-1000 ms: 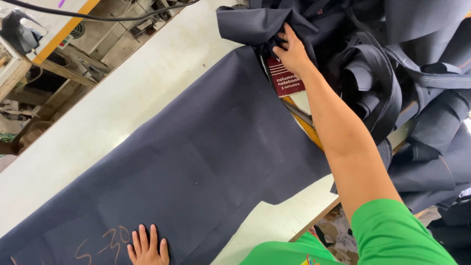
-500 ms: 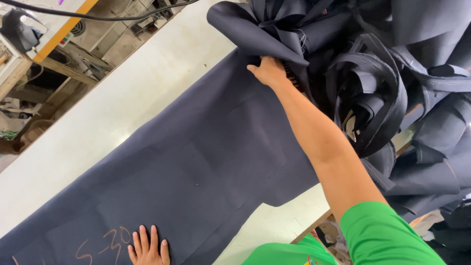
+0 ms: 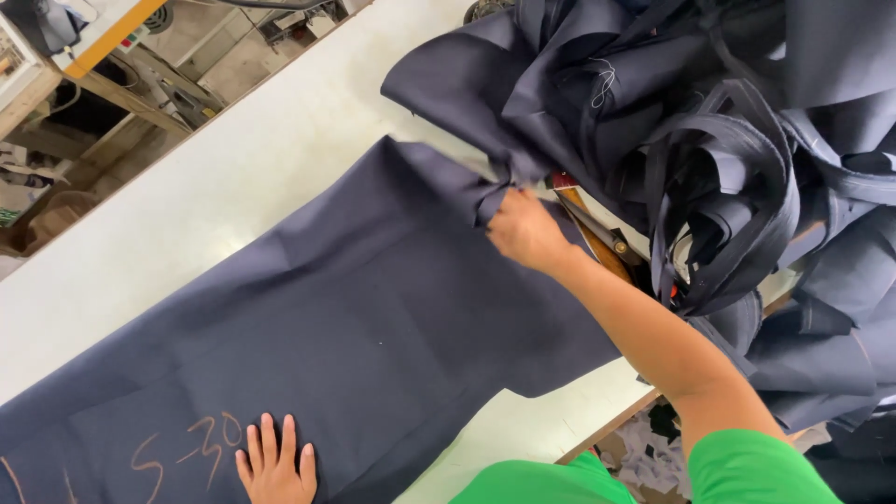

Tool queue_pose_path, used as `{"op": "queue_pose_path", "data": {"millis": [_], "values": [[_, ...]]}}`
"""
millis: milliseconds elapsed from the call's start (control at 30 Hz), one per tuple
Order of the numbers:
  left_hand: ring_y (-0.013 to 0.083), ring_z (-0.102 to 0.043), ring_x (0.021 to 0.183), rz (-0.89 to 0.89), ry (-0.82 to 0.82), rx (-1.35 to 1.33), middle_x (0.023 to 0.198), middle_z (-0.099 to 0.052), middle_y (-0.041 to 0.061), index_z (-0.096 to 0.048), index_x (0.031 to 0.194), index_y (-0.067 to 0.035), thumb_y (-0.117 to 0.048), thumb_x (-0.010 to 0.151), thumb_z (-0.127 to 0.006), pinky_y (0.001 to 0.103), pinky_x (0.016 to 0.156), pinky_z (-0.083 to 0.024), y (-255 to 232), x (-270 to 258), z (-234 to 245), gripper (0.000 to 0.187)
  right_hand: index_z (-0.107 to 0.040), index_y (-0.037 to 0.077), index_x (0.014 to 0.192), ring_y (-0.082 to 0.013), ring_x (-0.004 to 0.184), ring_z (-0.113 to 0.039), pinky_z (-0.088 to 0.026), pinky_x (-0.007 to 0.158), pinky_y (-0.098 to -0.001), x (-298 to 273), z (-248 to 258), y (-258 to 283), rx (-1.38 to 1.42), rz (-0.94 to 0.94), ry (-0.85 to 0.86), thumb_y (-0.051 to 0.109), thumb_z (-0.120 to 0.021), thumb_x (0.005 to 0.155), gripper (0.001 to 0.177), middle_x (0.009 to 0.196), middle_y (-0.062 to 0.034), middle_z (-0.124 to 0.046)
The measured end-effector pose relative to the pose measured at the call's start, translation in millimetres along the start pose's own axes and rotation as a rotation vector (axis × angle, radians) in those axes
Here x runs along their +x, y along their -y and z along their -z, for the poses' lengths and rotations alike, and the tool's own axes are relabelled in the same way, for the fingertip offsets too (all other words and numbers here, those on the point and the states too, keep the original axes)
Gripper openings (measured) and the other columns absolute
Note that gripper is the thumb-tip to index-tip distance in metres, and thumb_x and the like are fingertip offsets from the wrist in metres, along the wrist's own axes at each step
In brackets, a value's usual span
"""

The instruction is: The person cuts a large piece of dark blue fabric using shears, following orange chalk lines marked on the material. They use metal weights to hold the fabric in place while cutting and then use a ruler and chalk to mark additional lines on the cut piece.

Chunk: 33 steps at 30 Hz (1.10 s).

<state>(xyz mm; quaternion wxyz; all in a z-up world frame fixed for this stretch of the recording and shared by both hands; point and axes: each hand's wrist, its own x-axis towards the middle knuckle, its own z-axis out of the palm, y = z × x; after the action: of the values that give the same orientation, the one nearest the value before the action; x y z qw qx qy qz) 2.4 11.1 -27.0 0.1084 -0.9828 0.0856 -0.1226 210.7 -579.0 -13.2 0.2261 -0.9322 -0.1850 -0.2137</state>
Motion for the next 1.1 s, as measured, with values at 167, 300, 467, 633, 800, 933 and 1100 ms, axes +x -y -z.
{"op": "queue_pose_path", "data": {"millis": [167,300,467,633,800,933,1100], "values": [[0.0335,-0.051,0.158,0.008,0.007,-0.046,0.171,-0.054,0.007,-0.062,0.153,-0.026,-0.05,0.099,-0.046,0.06,0.125,-0.04,1,0,0,0.061,-0.058,0.009,0.066,-0.0333,0.079,-0.05,-0.041,0.066,-0.0463,-20,1,39,0.072,0.221,0.002,-0.007,-0.063,0.085,0.026,0.082,-0.0088,-0.055],[0.0331,-0.054,0.157,-0.016,-0.033,-0.041,0.17,-0.056,0.008,-0.063,0.152,-0.026,-0.049,0.099,-0.047,0.058,0.124,-0.042,3,-1,-4,0.06,-0.04,0.01,0.065,-0.0238,0.061,-0.037,-0.031,0.053,-0.0388,-28,-2,36,0.138,0.154,0.038,-0.014,-0.059,0.08,0.034,0.068,-0.0044,-0.04],[0.0338,-0.053,0.157,-0.019,-0.025,-0.057,0.17,-0.055,0.008,-0.062,0.153,-0.026,-0.048,0.099,-0.049,0.06,0.123,-0.043,4,-3,-3,0.06,-0.081,0.013,0.096,-0.0213,0.095,-0.072,-0.054,0.089,-0.0302,13,46,24,0.385,-0.373,0.03,0.022,-0.081,0.092,0.01,0.096,-0.0057,-0.077],[0.0308,-0.054,0.157,0.007,-0.009,-0.012,0.17,-0.057,0.006,-0.064,0.152,-0.028,-0.053,0.099,-0.042,0.056,0.124,-0.042,0,-2,-1,0.062,-0.074,0.009,0.082,-0.0165,0.084,-0.073,-0.052,0.08,-0.0341,64,113,-42,0.301,-1.001,-0.045,0.04,-0.055,0.11,0.046,0.089,-0.0032,-0.081],[0.0301,-0.055,0.157,0.03,-0.015,-0.027,0.168,-0.059,0.006,-0.066,0.151,-0.029,-0.053,0.098,-0.044,0.054,0.127,-0.04,-1,-1,-3,0.062,-0.046,0.009,0.07,-0.0227,0.06,-0.043,-0.037,0.055,-0.0436,92,147,-92,-0.089,-0.817,0.054,0.04,-0.07,0.12,0.064,0.063,-0.0022,-0.048],[0.0301,-0.053,0.159,0.085,0.016,-0.096,0.168,-0.058,0.006,-0.066,0.151,-0.029,-0.05,0.096,-0.047,0.055,0.132,-0.035,-4,-2,-2,0.061,-0.074,0.012,0.092,-0.0219,0.084,-0.066,-0.049,0.068,-0.0396,151,135,-110,-0.009,-0.634,-0.034,0.026,-0.071,0.112,0.025,0.09,0.0009,-0.074],[0.0291,-0.044,0.163,0.124,0.042,-0.159,0.172,-0.051,0.005,-0.061,0.152,-0.032,-0.052,0.094,-0.045,0.053,0.138,-0.023,-1,-6,-21,0.063,-0.08,0.012,0.108,-0.026,0.099,-0.07,-0.054,0.073,-0.0439,223,75,-157,0.07,-0.541,0.007,0.015,-0.063,0.103,0.018,0.106,-0.0025,-0.08]]}}
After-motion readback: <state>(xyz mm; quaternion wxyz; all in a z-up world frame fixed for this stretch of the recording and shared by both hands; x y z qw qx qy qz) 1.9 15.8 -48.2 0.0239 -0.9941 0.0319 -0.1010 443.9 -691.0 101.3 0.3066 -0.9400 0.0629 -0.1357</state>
